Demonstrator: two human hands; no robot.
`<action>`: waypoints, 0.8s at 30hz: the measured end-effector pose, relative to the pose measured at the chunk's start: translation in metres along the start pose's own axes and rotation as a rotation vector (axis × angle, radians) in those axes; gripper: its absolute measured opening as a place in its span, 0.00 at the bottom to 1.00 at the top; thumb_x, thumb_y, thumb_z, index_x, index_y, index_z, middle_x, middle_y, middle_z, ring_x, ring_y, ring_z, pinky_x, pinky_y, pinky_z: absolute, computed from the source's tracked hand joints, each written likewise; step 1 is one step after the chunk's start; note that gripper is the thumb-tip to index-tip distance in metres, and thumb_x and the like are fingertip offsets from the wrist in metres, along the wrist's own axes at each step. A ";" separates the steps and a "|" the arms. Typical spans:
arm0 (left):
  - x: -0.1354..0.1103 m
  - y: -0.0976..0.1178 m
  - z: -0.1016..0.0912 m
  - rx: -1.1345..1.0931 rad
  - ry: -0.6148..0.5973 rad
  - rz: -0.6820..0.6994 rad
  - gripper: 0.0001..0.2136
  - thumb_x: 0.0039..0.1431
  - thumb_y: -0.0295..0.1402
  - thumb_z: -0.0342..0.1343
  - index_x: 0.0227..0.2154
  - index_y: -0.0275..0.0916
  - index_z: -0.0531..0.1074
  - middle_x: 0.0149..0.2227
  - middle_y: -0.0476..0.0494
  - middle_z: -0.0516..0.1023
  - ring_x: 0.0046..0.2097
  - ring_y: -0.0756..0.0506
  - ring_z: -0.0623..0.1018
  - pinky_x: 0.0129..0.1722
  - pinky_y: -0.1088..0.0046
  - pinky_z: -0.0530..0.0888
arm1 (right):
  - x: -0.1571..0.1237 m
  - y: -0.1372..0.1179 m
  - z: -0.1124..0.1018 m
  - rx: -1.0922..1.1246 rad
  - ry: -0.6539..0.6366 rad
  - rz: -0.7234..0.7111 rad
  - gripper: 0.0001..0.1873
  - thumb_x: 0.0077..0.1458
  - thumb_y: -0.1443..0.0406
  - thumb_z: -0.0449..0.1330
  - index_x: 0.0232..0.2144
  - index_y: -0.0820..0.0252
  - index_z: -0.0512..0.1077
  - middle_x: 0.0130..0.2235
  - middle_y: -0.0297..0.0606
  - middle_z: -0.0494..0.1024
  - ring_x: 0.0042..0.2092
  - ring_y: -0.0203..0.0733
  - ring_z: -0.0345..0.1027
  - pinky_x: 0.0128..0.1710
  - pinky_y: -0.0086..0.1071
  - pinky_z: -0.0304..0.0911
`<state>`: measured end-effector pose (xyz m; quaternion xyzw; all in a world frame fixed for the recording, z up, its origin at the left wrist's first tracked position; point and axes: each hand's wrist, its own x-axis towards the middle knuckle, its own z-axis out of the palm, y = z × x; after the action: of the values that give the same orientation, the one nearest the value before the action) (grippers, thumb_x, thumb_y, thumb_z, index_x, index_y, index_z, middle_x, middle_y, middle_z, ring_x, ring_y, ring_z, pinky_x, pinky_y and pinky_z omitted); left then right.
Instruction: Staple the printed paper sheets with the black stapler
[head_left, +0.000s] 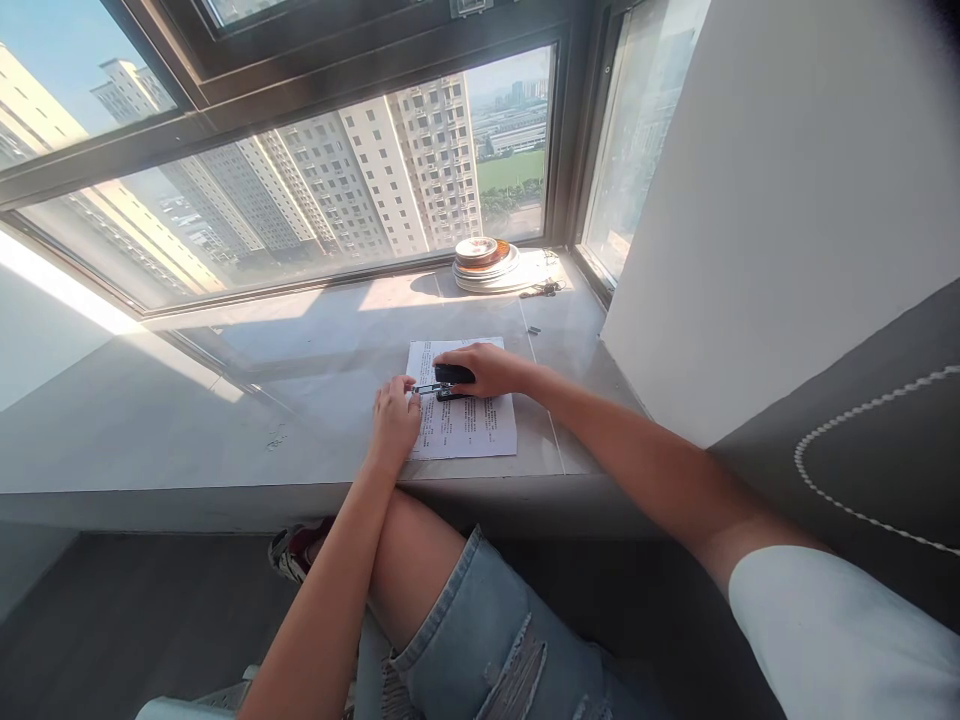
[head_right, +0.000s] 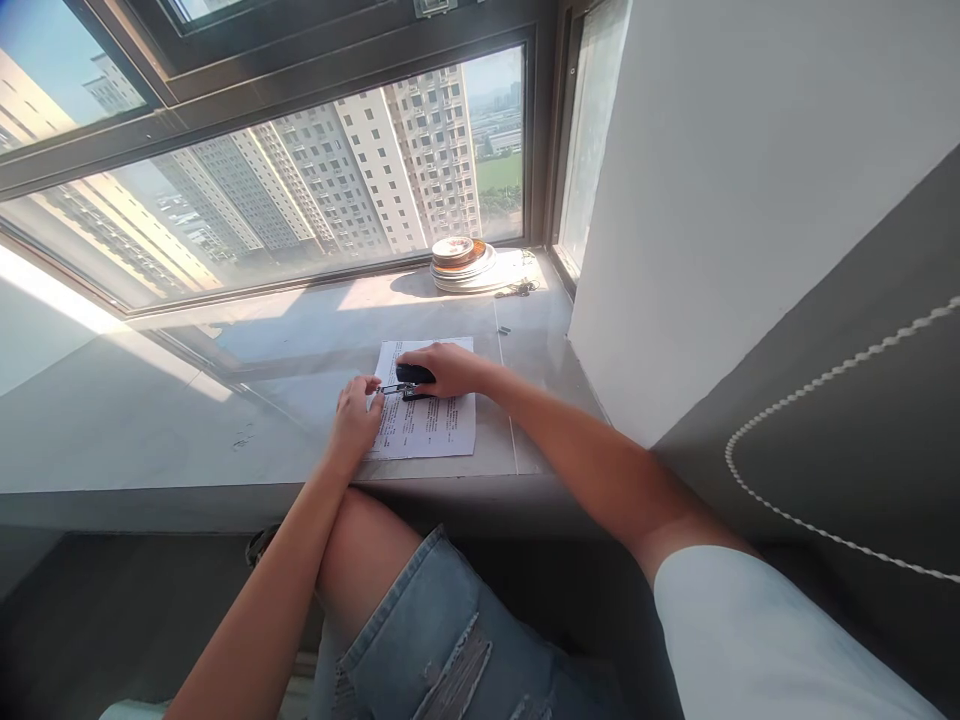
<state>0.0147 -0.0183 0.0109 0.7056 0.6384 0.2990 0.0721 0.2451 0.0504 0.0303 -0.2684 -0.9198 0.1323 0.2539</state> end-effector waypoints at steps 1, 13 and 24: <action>-0.003 0.001 -0.002 -0.034 0.021 -0.044 0.10 0.64 0.30 0.53 0.47 0.40 0.72 0.48 0.37 0.79 0.53 0.37 0.77 0.55 0.57 0.72 | 0.000 0.000 0.000 -0.001 -0.001 0.005 0.26 0.57 0.63 0.66 0.58 0.55 0.70 0.51 0.41 0.81 0.45 0.46 0.74 0.42 0.33 0.60; -0.005 0.017 -0.011 -0.115 0.080 -0.054 0.15 0.60 0.31 0.58 0.49 0.40 0.78 0.47 0.39 0.84 0.51 0.38 0.82 0.54 0.59 0.75 | 0.000 0.001 0.001 0.010 0.012 -0.006 0.27 0.56 0.64 0.66 0.58 0.54 0.70 0.52 0.41 0.81 0.47 0.47 0.74 0.44 0.34 0.61; -0.010 0.015 -0.007 -0.648 -0.012 -0.340 0.24 0.47 0.32 0.67 0.50 0.40 0.76 0.48 0.36 0.84 0.44 0.40 0.84 0.40 0.65 0.80 | 0.003 -0.004 0.005 0.046 0.061 -0.009 0.22 0.57 0.63 0.65 0.54 0.58 0.72 0.46 0.42 0.81 0.43 0.44 0.72 0.43 0.32 0.60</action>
<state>0.0237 -0.0321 0.0209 0.5316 0.6183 0.4653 0.3444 0.2387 0.0481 0.0290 -0.2621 -0.9096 0.1441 0.2886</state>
